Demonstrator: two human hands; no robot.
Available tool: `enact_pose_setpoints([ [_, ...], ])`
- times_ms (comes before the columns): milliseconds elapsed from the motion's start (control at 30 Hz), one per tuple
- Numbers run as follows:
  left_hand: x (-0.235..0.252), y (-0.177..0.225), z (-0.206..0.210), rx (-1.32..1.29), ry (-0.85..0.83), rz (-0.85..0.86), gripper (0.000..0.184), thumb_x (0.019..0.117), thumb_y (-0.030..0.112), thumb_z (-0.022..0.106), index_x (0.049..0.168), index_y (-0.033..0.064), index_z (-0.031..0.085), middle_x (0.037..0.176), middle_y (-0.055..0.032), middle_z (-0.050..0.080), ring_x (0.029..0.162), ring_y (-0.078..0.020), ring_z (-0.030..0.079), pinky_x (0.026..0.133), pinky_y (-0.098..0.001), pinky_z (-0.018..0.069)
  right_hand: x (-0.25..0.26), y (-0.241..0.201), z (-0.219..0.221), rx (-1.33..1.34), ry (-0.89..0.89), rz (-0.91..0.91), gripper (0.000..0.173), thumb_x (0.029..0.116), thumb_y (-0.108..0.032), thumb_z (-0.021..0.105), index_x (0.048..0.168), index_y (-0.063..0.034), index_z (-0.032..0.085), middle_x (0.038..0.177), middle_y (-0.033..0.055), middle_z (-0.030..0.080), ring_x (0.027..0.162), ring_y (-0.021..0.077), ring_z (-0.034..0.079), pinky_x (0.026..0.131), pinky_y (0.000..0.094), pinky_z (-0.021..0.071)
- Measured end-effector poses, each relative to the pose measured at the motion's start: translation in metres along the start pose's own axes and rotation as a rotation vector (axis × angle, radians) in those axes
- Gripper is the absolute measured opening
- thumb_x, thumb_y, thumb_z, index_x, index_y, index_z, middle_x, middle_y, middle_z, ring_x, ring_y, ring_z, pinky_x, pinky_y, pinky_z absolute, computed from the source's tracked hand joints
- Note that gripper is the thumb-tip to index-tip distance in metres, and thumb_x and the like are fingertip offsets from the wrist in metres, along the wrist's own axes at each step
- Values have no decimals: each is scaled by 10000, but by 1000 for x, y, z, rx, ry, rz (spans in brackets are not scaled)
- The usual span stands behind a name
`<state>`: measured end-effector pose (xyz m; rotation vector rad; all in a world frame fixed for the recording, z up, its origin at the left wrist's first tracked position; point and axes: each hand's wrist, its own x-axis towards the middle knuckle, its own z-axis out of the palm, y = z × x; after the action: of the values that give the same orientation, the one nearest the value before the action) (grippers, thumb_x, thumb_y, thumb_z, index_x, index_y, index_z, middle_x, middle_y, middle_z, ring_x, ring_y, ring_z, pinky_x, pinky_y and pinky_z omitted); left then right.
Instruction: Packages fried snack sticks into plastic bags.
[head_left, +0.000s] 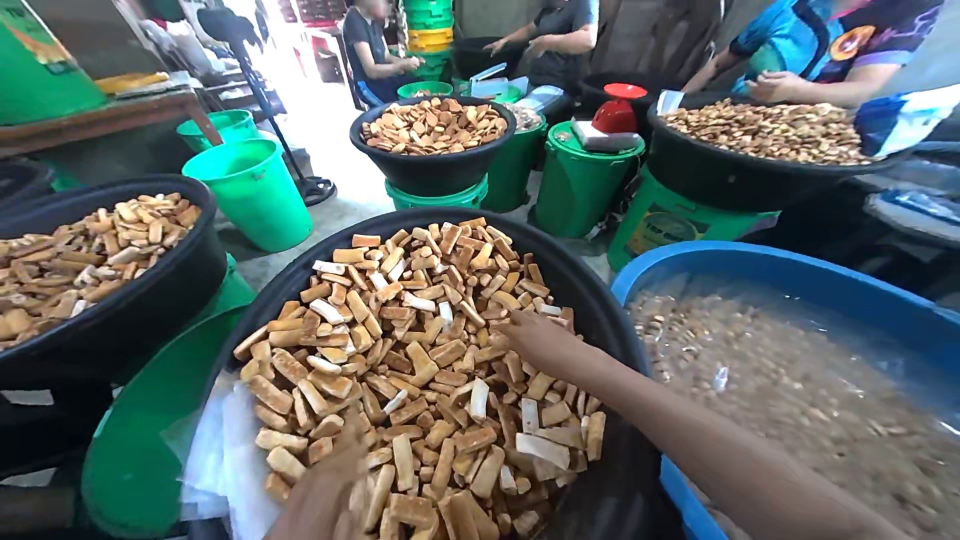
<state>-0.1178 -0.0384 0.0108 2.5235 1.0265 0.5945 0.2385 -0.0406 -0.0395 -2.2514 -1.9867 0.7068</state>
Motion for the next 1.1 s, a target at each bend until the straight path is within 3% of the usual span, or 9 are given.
enact_pose_setpoints([
  [100, 57, -3, 39, 65, -73, 119, 246, 965, -15, 589, 1174, -20, 720, 1231, -218, 691, 1120, -399, 686, 950, -559, 556, -27, -37, -14, 366, 190, -218, 369, 1053, -193, 575, 1372, -11, 612, 1346, 242, 601, 1195, 349, 625, 1033, 481, 503],
  [200, 114, 15, 58, -73, -408, -173, 368, 980, 231, 672, 1265, -2, 658, 1262, -195, 644, 1071, -342, 651, 955, -532, 509, -35, -64, -3, 482, 290, -335, 379, 979, -173, 695, 1309, 5, 641, 1270, 230, 627, 1091, 310, 658, 950, 432, 549],
  [267, 136, 25, 66, -143, -455, -242, 448, 966, 159, 676, 1378, 19, 568, 1357, -184, 560, 1068, -304, 627, 950, -471, 511, -32, -65, 4, 420, 322, -296, 374, 977, -113, 680, 1325, 0, 602, 1314, 241, 582, 1113, 335, 649, 957, 448, 548],
  [467, 148, 47, 88, -137, -353, -152, 515, 986, 5, 561, 1492, 64, 492, 1534, -174, 437, 1314, -303, 547, 1062, -419, 488, -24, -68, 17, 185, 277, -237, 281, 1017, 14, 534, 1286, 81, 581, 1350, 276, 546, 1150, 395, 643, 965, 485, 550],
  [633, 140, 41, 85, -166, -207, -146, 596, 950, -66, 499, 1534, 29, 427, 1553, -217, 401, 1333, -334, 520, 1059, -432, 482, -9, -70, 9, 338, 401, -157, 347, 995, -110, 636, 1337, -52, 634, 1545, 266, 397, 1266, 372, 587, 1023, 463, 528],
  [833, 124, 45, 82, -257, 96, 148, 534, 866, -90, 529, 1396, -42, 573, 1375, -251, 539, 1124, -261, 623, 882, -336, 557, -3, -86, -8, 291, 300, -263, 262, 1003, -32, 573, 1220, 94, 648, 1258, 288, 630, 1149, 431, 646, 972, 566, 516],
  [900, 123, 39, 80, -298, 205, 305, 459, 858, -52, 528, 1301, -48, 649, 1316, -228, 583, 1000, -169, 648, 801, -258, 563, -3, -89, -19, 326, 311, -213, 258, 1001, -54, 579, 1220, 69, 636, 1194, 262, 661, 1111, 413, 662, 958, 576, 516],
  [1000, 131, 6, 60, -446, 456, 402, 202, 1024, 160, 531, 1083, 83, 708, 1286, -68, 633, 1186, -89, 605, 973, -253, 528, -10, -85, -31, 310, 559, -321, 273, 984, -94, 635, 1222, 34, 675, 1172, 229, 691, 1034, 377, 704, 902, 546, 565],
  [1100, 142, -21, 51, -875, 360, 120, 441, 1030, 308, 540, 1333, -11, 520, 1308, 9, 604, 1142, -41, 615, 938, -249, 545, -20, -86, -34, 438, 655, -413, 376, 973, -181, 681, 1316, -26, 667, 1154, 178, 720, 986, 280, 714, 904, 461, 574],
])
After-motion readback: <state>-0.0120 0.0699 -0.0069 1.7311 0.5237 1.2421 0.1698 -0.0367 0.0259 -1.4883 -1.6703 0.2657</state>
